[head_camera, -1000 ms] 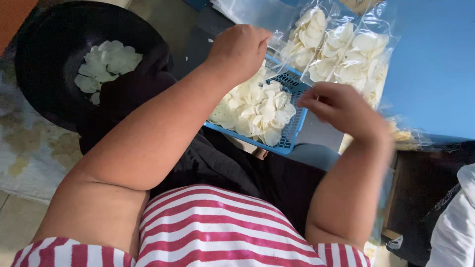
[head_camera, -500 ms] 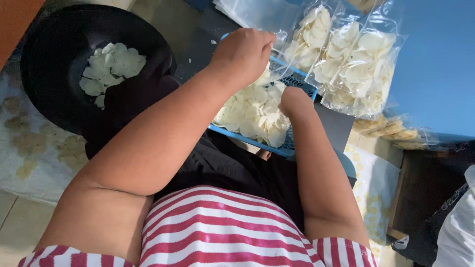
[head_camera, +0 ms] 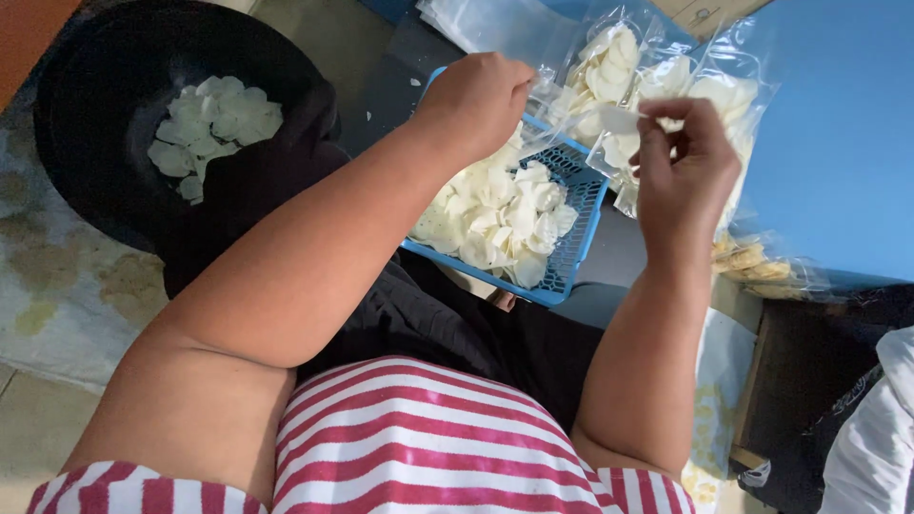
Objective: Packaging thin white snacks into plastic bags from a blue basket
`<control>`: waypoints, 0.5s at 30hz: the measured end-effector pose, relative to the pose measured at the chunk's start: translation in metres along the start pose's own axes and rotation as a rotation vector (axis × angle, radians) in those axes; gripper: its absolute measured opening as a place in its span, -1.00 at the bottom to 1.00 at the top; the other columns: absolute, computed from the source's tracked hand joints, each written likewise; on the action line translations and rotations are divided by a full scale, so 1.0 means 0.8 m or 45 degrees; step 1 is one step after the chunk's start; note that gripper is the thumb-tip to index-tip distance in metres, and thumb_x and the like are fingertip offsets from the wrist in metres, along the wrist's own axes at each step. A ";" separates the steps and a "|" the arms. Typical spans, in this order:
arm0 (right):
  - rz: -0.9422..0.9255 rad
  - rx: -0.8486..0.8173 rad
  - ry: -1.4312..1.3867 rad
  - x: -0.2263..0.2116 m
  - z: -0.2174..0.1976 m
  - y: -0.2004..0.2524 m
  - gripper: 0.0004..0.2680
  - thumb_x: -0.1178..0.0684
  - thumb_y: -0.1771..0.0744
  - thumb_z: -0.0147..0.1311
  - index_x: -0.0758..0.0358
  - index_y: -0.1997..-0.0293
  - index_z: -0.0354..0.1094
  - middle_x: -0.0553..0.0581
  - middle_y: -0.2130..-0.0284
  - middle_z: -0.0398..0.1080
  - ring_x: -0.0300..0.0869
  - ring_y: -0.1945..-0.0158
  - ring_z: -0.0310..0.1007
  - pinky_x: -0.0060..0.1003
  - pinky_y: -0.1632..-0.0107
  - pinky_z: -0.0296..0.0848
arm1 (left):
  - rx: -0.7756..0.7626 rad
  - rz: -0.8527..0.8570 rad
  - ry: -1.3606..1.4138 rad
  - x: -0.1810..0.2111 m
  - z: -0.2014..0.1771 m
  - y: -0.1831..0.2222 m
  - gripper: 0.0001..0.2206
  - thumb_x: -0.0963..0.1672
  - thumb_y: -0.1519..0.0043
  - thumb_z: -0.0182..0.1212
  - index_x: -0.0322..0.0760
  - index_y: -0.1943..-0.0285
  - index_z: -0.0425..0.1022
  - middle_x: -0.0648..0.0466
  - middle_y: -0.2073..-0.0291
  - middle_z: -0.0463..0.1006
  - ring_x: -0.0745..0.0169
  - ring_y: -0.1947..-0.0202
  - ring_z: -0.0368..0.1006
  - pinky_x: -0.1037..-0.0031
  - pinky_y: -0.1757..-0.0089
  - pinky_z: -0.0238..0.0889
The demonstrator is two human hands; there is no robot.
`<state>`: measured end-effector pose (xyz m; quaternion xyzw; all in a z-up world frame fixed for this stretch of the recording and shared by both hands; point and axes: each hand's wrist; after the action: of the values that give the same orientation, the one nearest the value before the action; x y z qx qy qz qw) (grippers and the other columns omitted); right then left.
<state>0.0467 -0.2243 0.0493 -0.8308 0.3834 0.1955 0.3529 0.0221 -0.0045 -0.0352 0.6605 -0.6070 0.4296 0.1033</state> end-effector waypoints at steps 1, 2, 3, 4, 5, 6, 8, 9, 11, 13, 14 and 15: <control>0.004 0.000 -0.002 -0.010 0.002 -0.003 -0.87 0.45 -0.41 0.09 0.43 0.00 0.40 0.21 0.31 0.47 -0.22 0.39 0.39 -0.38 0.40 0.33 | -0.004 -0.001 -0.002 -0.001 0.001 0.001 -0.80 -0.13 -0.28 0.13 -0.24 0.15 0.70 -0.03 0.41 0.70 -0.09 0.52 0.56 0.13 0.40 0.41; -0.163 -0.039 0.005 -0.021 0.004 -0.006 -0.86 0.50 -0.40 0.12 0.45 0.05 0.42 0.24 0.12 0.43 -0.20 0.34 0.34 -0.37 0.37 0.30 | 0.017 0.024 0.022 -0.002 0.003 0.002 -0.81 -0.13 -0.27 0.16 -0.24 0.14 0.70 -0.05 0.40 0.69 -0.13 0.51 0.56 0.13 0.40 0.40; -0.330 -0.077 0.013 -0.032 0.005 -0.009 -0.84 0.56 -0.39 0.14 0.47 0.10 0.45 0.27 -0.06 0.40 -0.19 0.29 0.28 -0.35 0.35 0.27 | 0.038 0.051 0.046 -0.002 0.004 0.001 -0.83 -0.13 -0.26 0.20 -0.25 0.12 0.70 -0.08 0.40 0.69 -0.16 0.50 0.55 0.13 0.41 0.39; -0.327 -0.074 0.012 -0.033 0.008 -0.012 -0.84 0.56 -0.39 0.14 0.47 0.10 0.45 0.27 -0.06 0.40 -0.19 0.29 0.28 -0.35 0.35 0.27 | 0.035 0.053 0.043 0.000 0.003 0.003 -0.83 -0.13 -0.26 0.20 -0.25 0.12 0.70 -0.08 0.40 0.69 -0.16 0.50 0.55 0.13 0.41 0.39; -0.386 -0.160 0.112 -0.035 0.011 -0.015 -0.86 0.51 -0.39 0.19 0.44 0.12 0.47 0.24 -0.07 0.38 -0.16 0.26 0.33 -0.27 0.29 0.33 | 0.021 0.035 0.038 0.002 0.002 0.003 -0.81 -0.13 -0.26 0.19 -0.27 0.09 0.69 -0.08 0.34 0.70 -0.16 0.45 0.58 0.13 0.37 0.41; -0.444 -0.246 0.212 -0.036 0.014 -0.020 -0.89 0.46 -0.38 0.24 0.41 0.15 0.50 0.21 -0.09 0.36 -0.12 0.22 0.37 -0.20 0.23 0.39 | 0.008 0.016 0.033 0.004 0.001 0.003 -0.79 -0.14 -0.27 0.17 -0.29 0.05 0.69 -0.08 0.29 0.71 -0.15 0.39 0.60 0.14 0.32 0.43; -0.565 -0.242 0.408 -0.026 0.020 -0.030 -0.88 0.40 -0.35 0.30 0.30 0.18 0.59 0.16 -0.07 0.40 -0.17 0.31 0.35 -0.22 0.31 0.36 | -0.021 0.000 0.014 0.006 -0.003 0.002 -0.80 -0.14 -0.28 0.16 -0.28 0.05 0.68 -0.08 0.30 0.71 -0.13 0.40 0.60 0.13 0.34 0.43; -0.683 -0.241 0.607 -0.021 0.023 -0.035 -0.87 0.35 -0.32 0.36 0.20 0.21 0.68 0.12 -0.04 0.45 -0.21 0.40 0.33 -0.24 0.40 0.34 | -0.051 -0.017 0.000 0.007 -0.005 0.002 -0.80 -0.14 -0.29 0.15 -0.26 0.04 0.67 -0.07 0.31 0.70 -0.11 0.41 0.59 0.13 0.35 0.42; -0.692 -0.269 0.666 -0.008 0.027 -0.038 -0.83 0.33 -0.32 0.34 0.09 0.17 0.70 0.06 -0.04 0.46 -0.22 0.38 0.42 -0.23 0.38 0.38 | -0.053 -0.006 -0.018 0.011 -0.010 0.003 -0.81 -0.15 -0.29 0.13 -0.25 0.10 0.67 -0.06 0.34 0.69 -0.09 0.45 0.59 0.13 0.36 0.42; -0.700 -0.300 0.726 0.000 0.028 -0.036 -0.78 0.32 -0.32 0.31 -0.02 0.12 0.71 -0.01 -0.04 0.47 -0.22 0.35 0.50 -0.23 0.36 0.42 | -0.056 0.004 -0.036 0.013 -0.012 0.002 -0.81 -0.15 -0.29 0.10 -0.24 0.16 0.67 -0.05 0.38 0.69 -0.07 0.48 0.58 0.13 0.38 0.42; -0.594 -0.285 0.540 0.000 0.028 -0.033 -0.77 0.39 -0.34 0.26 0.10 0.07 0.69 0.07 -0.04 0.45 -0.20 0.33 0.47 -0.23 0.34 0.42 | -0.026 0.031 -0.019 0.013 -0.011 0.002 -0.82 -0.16 -0.28 0.09 -0.27 0.20 0.65 -0.07 0.39 0.68 -0.13 0.49 0.56 0.11 0.39 0.39; -0.487 -0.272 0.352 0.001 0.028 -0.030 -0.77 0.46 -0.37 0.20 0.22 0.02 0.66 0.15 -0.04 0.44 -0.17 0.30 0.45 -0.24 0.31 0.42 | 0.003 0.056 -0.004 0.013 -0.012 0.003 -0.82 -0.17 -0.27 0.08 -0.29 0.24 0.63 -0.10 0.41 0.67 -0.19 0.50 0.53 0.08 0.39 0.36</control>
<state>0.0643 -0.1970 0.0443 -0.9395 0.2413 0.0491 0.2381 0.0145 -0.0066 -0.0231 0.6476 -0.6212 0.4315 0.0922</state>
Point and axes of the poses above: each hand's wrist, its own y-axis away from the middle knuckle, its own z-axis out of the palm, x = y × z
